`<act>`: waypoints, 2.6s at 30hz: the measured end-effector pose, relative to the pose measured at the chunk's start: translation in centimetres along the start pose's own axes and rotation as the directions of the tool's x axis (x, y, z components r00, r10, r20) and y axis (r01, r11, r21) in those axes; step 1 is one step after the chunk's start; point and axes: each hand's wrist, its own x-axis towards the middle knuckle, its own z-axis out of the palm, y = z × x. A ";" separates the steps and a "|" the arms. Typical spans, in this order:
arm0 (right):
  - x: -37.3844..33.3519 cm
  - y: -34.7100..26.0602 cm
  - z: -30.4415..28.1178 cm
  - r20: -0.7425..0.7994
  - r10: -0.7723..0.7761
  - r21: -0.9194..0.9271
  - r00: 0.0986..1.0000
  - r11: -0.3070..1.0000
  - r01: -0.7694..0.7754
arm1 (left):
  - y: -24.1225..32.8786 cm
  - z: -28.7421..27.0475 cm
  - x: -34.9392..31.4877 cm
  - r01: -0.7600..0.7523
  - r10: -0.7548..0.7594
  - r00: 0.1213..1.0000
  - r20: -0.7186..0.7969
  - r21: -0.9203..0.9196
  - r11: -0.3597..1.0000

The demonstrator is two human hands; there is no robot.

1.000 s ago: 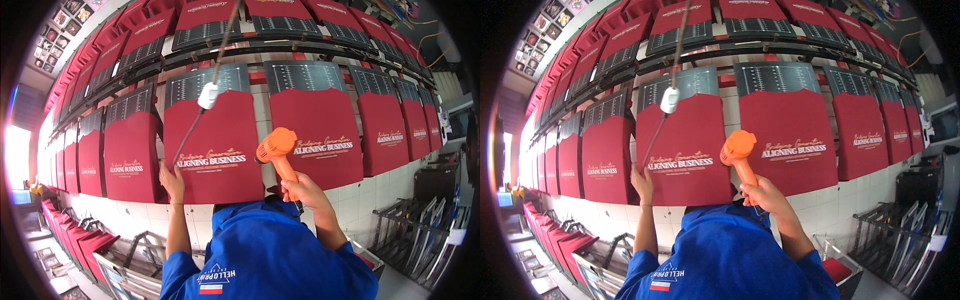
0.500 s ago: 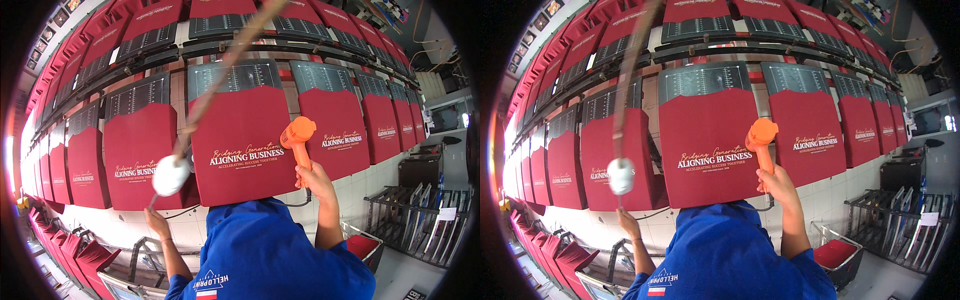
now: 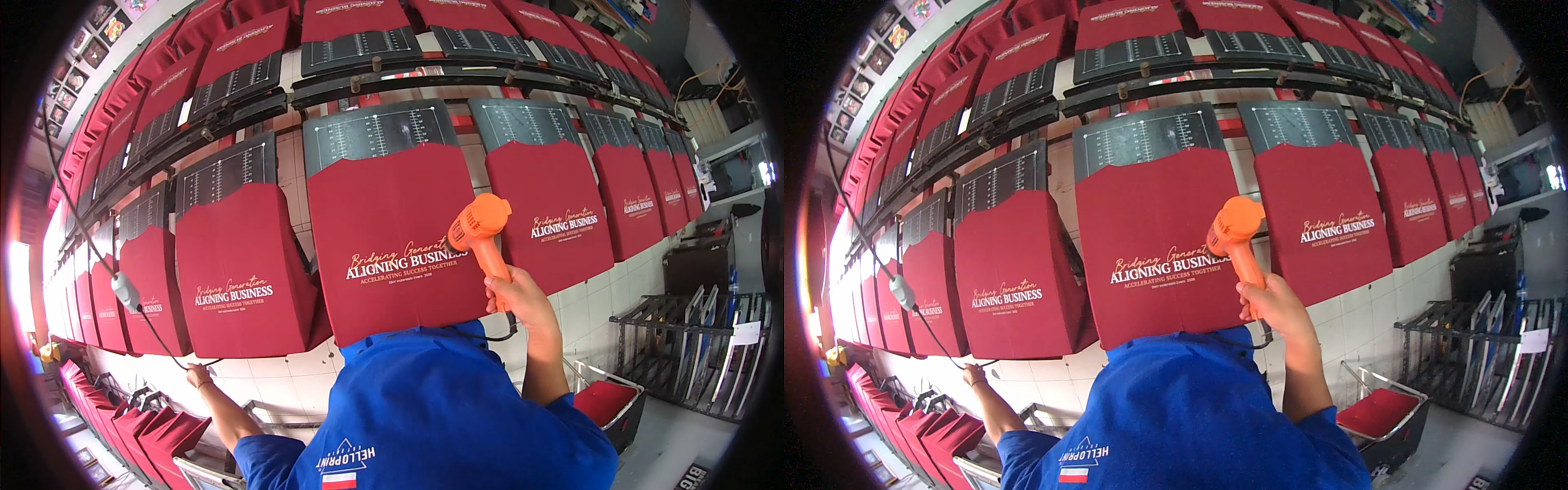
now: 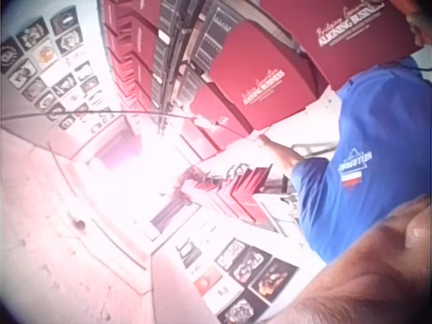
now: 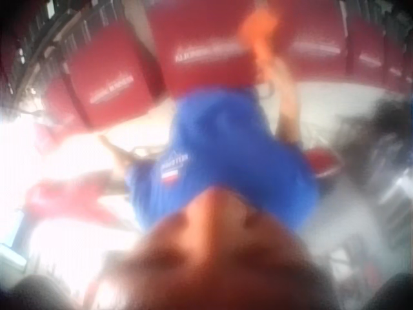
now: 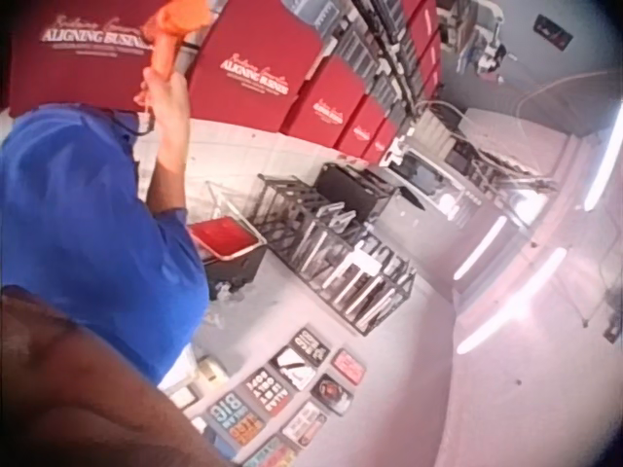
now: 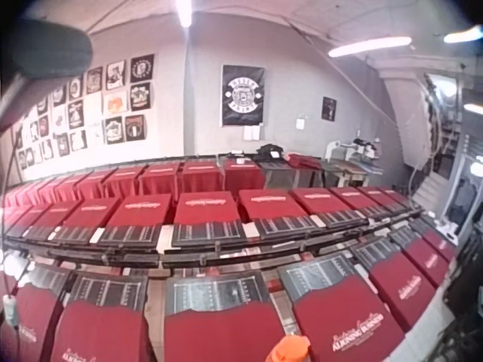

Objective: The person uses a heat gun to dry ink on red shirts, moving across each garment and touching the fabric by hand.

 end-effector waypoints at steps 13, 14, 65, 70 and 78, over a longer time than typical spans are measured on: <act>1.3 -0.2 1.2 0.022 -0.070 -0.035 0.997 0.997 0.070 | 2.1 3.2 -3.4 -0.170 0.164 0.984 -0.071 -0.082 0.982; 1.1 -0.5 1.2 0.047 -0.054 -0.058 0.997 0.997 0.056 | 2.1 3.1 -3.3 -0.155 0.152 0.987 -0.053 -0.064 0.986; 1.3 0.4 11.8 0.141 0.014 -0.109 0.990 0.994 0.001 | 6.5 5.7 -10.9 -0.517 0.638 0.740 -0.211 0.427 0.742; 1.6 0.0 12.6 0.144 0.011 -0.131 0.989 0.991 0.008 | 6.9 6.3 -11.1 -0.462 0.579 0.786 -0.218 0.416 0.784; 2.1 -1.1 13.6 0.177 0.045 -0.167 0.983 0.986 -0.015 | 6.9 6.2 -11.2 -0.442 0.563 0.795 -0.228 0.419 0.794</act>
